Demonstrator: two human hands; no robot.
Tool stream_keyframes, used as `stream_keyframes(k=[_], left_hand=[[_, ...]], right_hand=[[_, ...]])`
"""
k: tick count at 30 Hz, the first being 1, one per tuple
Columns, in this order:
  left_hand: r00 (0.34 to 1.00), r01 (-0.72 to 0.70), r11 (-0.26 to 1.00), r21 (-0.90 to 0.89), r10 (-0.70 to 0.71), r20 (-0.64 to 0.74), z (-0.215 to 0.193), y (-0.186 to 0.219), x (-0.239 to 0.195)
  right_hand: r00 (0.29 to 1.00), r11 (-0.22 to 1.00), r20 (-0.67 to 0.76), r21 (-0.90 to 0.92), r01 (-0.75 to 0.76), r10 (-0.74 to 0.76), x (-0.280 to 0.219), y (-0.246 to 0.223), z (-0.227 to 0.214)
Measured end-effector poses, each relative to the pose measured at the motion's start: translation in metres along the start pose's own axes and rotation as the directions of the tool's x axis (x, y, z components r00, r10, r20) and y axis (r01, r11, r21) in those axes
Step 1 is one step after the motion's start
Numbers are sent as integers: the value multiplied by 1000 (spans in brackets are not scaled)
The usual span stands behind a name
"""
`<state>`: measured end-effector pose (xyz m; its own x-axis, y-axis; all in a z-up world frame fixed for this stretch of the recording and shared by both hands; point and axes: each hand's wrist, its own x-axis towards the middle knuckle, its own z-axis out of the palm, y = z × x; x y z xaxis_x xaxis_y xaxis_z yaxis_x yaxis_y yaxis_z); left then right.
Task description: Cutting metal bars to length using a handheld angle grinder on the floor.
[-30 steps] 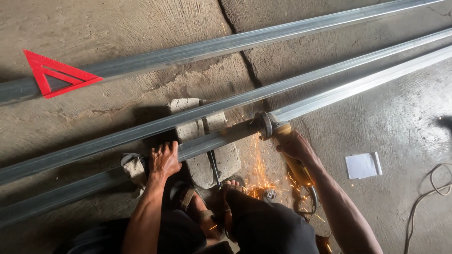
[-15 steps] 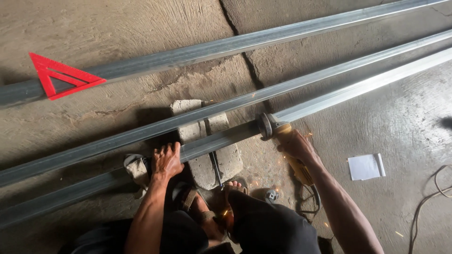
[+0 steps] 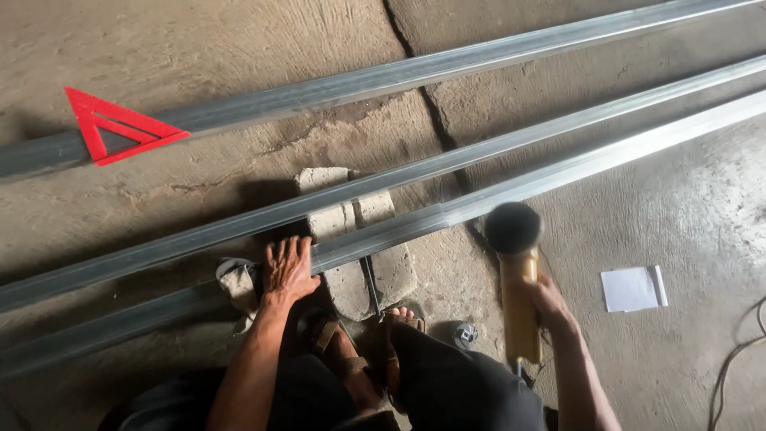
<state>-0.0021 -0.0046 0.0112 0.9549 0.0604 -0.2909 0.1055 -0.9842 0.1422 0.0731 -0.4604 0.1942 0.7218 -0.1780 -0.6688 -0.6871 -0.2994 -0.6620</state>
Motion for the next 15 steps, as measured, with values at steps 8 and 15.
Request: stream_keyframes(k=[8,15], left_hand=[[690,-722,396,-567,480,-542,8,226,-33],[656,335,492,-803,491,574,-60,286,-65]], right_hand=[[980,824,182,565,-34,-85,21,89,5],[996,718,66,696,-8,-53,17,80,21]])
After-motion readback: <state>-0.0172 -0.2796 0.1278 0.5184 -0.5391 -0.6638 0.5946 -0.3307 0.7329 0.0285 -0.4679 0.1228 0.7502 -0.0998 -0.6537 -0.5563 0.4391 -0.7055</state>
